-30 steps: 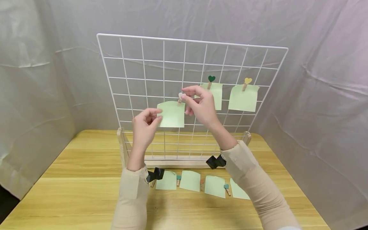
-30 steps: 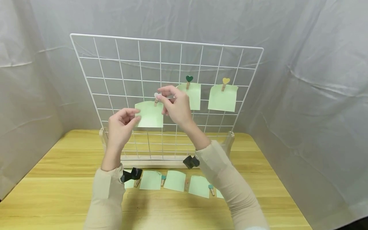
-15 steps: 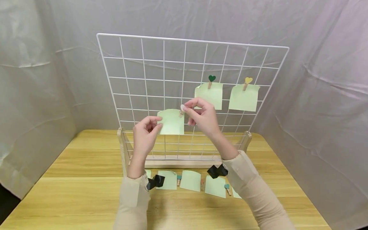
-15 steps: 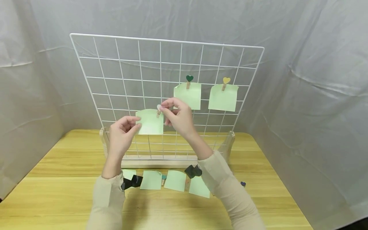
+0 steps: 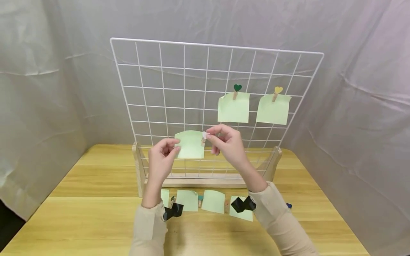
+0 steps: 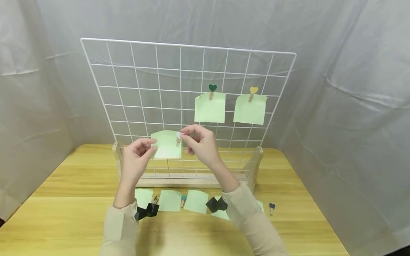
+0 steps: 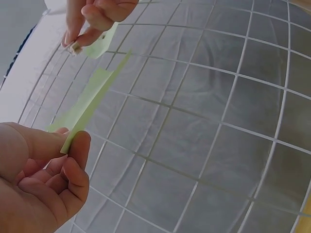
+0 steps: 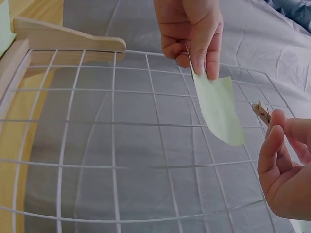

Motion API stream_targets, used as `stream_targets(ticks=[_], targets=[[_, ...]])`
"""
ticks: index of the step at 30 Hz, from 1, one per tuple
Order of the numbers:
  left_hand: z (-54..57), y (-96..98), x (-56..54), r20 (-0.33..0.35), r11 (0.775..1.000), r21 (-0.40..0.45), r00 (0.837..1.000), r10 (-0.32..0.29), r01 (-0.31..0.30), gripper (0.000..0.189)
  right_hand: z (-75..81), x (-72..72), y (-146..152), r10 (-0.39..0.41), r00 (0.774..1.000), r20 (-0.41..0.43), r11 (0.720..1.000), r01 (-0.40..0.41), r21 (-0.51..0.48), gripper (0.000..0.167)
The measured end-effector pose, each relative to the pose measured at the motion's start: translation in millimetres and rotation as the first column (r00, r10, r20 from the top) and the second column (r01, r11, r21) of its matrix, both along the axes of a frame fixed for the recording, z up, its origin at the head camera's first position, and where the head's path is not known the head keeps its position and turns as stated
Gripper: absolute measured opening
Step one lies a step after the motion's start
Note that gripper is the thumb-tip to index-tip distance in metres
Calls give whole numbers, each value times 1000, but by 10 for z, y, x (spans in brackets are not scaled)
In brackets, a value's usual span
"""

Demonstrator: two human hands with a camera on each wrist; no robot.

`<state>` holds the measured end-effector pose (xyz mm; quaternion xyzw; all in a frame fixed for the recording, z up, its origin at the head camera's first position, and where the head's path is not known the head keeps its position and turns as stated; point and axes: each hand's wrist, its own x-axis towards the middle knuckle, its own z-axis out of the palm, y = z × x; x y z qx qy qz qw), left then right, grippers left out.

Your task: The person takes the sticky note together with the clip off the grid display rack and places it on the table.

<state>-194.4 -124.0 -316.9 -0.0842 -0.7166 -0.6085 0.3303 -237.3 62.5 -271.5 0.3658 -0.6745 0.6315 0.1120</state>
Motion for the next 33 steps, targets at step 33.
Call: stream_targets(ticks=[33], targets=[[-496,-130,200,149,995,91,989,23,-37,14,-612,174,-22,-3,971,240,1000,8,-18,11]])
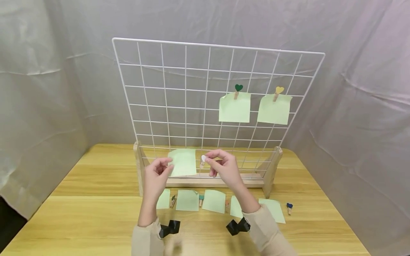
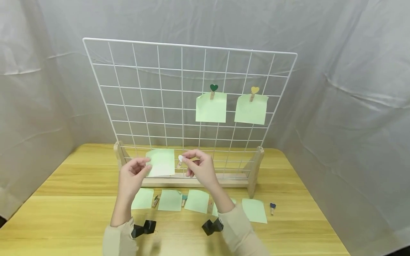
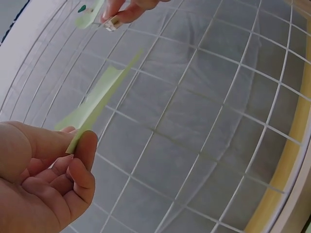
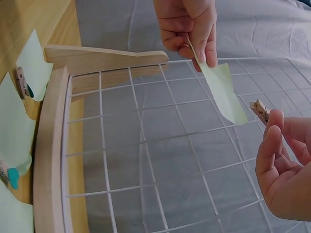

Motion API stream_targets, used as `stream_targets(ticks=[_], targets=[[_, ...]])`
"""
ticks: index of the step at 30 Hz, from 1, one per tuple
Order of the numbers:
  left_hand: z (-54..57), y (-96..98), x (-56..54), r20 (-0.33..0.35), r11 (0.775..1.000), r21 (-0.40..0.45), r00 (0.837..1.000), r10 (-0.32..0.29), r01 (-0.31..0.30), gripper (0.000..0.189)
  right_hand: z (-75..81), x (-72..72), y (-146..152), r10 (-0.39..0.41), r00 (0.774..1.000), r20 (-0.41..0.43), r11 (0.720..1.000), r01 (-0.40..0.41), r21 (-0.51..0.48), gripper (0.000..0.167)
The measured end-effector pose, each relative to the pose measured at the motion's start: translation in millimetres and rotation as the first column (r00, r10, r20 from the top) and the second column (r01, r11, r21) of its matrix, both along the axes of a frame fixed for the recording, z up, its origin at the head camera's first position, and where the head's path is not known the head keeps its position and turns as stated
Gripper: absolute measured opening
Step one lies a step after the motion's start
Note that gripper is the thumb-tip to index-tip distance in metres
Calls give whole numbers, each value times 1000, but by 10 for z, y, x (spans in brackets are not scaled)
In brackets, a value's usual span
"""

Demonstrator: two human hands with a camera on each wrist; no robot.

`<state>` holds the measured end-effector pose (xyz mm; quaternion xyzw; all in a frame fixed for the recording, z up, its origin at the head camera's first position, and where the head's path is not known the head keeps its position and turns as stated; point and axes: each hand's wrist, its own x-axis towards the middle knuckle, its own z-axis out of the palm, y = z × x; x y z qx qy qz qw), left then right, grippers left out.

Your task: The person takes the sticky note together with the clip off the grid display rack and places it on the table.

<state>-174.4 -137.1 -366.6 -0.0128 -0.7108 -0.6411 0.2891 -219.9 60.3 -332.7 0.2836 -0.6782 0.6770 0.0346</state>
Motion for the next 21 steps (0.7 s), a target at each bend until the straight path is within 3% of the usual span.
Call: stream_targets(ticks=[12,16,21], targets=[[-129,-100,124,94,1000,14,995,13,-14,16,-13,127,-112,9,999,32,1000,-9,-13,10],[-149,-155,162,117,999,23,993,31,-34,16,-107,107,-146,26,998,50,1000,-26,-11,10],[-162,-256,199,134,999,-25,990,50,-47,16,-287,14,-191,53,995,90,998,-50,-30,12]])
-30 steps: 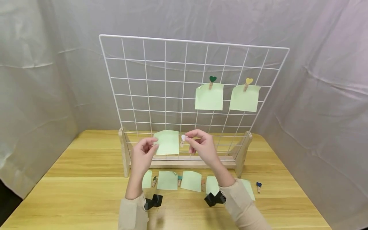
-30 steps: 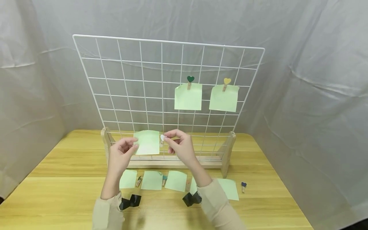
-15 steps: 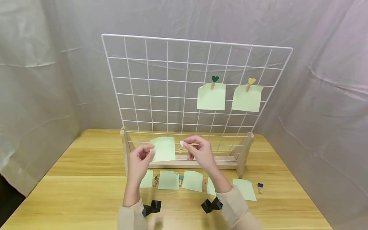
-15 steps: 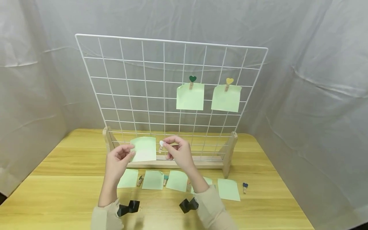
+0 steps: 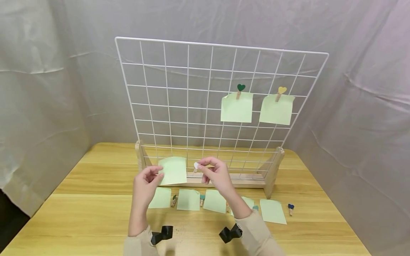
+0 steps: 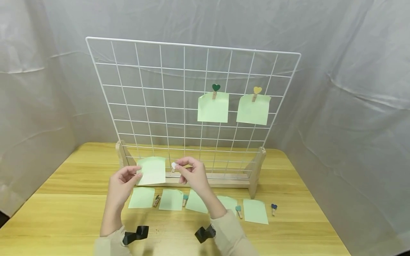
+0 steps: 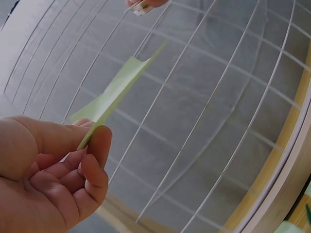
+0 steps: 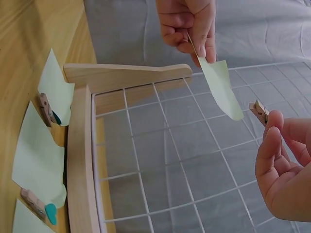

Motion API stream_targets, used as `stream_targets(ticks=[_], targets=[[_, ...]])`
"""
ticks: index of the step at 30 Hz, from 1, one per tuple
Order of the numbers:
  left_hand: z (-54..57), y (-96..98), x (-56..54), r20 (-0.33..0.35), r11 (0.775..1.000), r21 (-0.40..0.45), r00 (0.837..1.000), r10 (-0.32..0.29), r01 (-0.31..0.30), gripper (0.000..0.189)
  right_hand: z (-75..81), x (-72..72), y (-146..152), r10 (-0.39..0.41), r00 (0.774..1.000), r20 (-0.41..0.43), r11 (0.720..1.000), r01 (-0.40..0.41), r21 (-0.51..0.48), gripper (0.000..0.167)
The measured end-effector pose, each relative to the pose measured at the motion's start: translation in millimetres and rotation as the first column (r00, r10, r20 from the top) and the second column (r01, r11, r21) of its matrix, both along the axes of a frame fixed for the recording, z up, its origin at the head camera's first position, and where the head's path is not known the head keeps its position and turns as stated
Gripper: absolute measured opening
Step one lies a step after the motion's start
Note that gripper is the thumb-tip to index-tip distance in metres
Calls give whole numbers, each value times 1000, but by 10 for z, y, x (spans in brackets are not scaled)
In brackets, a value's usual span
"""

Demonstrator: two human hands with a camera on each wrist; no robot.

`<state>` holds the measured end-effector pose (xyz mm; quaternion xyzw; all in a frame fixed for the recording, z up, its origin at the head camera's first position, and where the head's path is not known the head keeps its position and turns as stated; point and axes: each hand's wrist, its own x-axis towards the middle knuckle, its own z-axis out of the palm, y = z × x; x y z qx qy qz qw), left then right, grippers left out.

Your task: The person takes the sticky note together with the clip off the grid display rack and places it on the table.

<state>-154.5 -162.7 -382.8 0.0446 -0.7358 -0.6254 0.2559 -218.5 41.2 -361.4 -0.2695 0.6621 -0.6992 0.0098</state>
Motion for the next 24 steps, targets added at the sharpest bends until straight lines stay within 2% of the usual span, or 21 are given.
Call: stream_targets(ticks=[4,12,19,24], targets=[[-3,-96,38,33,999,-21,999,31,-30,16,-78,-29,-42,2,1000,15,1000,-2,13,13],[-12,-245,126,152,995,-74,986,75,-64,19,-193,-32,-127,16,998,66,999,-18,43,15],[-45,-351,171,204,993,-112,977,57,-35,19,-258,-20,-216,48,989,143,997,-55,51,18],[-73,-427,202,225,991,-131,973,45,-15,19,-187,95,-293,71,983,168,995,-82,62,16]])
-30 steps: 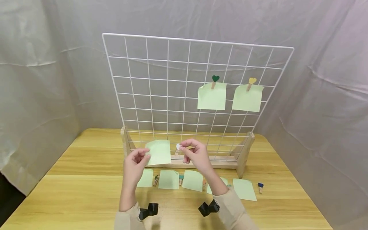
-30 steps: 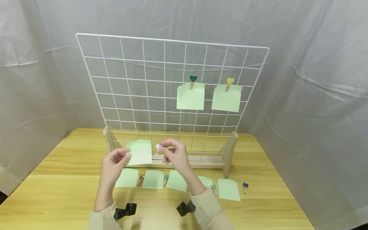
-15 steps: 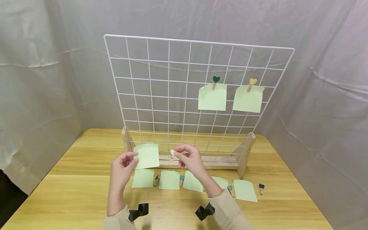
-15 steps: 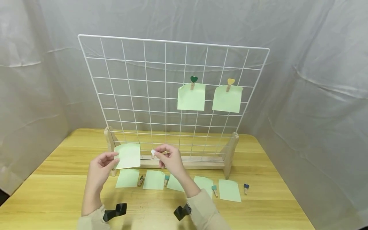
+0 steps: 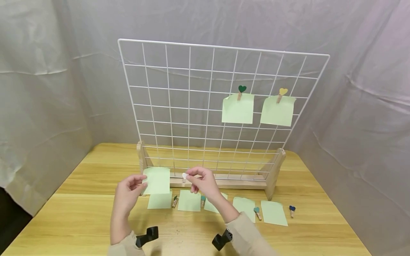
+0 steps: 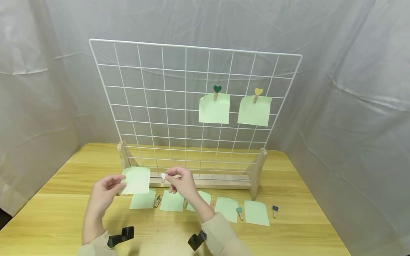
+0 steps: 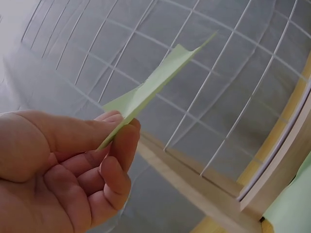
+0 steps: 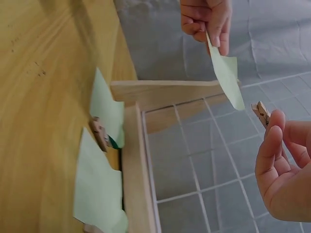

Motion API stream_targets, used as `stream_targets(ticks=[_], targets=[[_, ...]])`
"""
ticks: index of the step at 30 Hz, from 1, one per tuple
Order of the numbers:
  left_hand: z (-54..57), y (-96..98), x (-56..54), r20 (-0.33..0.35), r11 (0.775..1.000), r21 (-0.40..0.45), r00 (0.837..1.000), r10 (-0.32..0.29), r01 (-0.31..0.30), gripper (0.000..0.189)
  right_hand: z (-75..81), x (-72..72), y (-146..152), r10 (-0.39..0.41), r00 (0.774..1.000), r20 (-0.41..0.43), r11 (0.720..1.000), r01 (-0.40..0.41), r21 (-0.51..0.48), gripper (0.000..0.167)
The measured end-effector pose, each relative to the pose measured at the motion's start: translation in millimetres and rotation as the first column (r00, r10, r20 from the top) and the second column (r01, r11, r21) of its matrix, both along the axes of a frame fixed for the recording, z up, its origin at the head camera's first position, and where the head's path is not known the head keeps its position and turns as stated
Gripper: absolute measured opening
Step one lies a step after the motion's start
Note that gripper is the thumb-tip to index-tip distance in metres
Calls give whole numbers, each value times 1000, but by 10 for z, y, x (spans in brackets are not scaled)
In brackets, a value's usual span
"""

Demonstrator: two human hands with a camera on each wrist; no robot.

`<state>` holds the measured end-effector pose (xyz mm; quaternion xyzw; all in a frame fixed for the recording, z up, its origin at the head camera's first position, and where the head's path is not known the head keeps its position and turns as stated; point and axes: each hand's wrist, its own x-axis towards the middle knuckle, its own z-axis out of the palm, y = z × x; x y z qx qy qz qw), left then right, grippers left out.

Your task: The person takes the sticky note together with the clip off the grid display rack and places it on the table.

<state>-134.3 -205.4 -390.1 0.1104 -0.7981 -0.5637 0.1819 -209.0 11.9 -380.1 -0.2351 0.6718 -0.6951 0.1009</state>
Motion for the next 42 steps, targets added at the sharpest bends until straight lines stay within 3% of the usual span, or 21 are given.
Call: stream_targets(ticks=[5,12,20,24,42], targets=[[-9,-85,46,34,1000,-13,999,-8,9,22,-16,59,-93,14,1000,11,1000,-14,11,16],[-43,-177,96,71,999,6,997,33,-33,23,-106,77,-228,32,998,54,999,-33,18,17],[-98,-281,145,95,999,16,995,40,-41,25,-434,-41,-410,37,992,123,998,-42,40,15],[-134,-322,163,109,998,18,993,56,-58,26,-525,-48,-505,21,988,152,997,-32,68,13],[-294,-533,271,218,995,21,971,94,-101,31,-701,-17,-842,56,975,214,991,-80,105,13]])
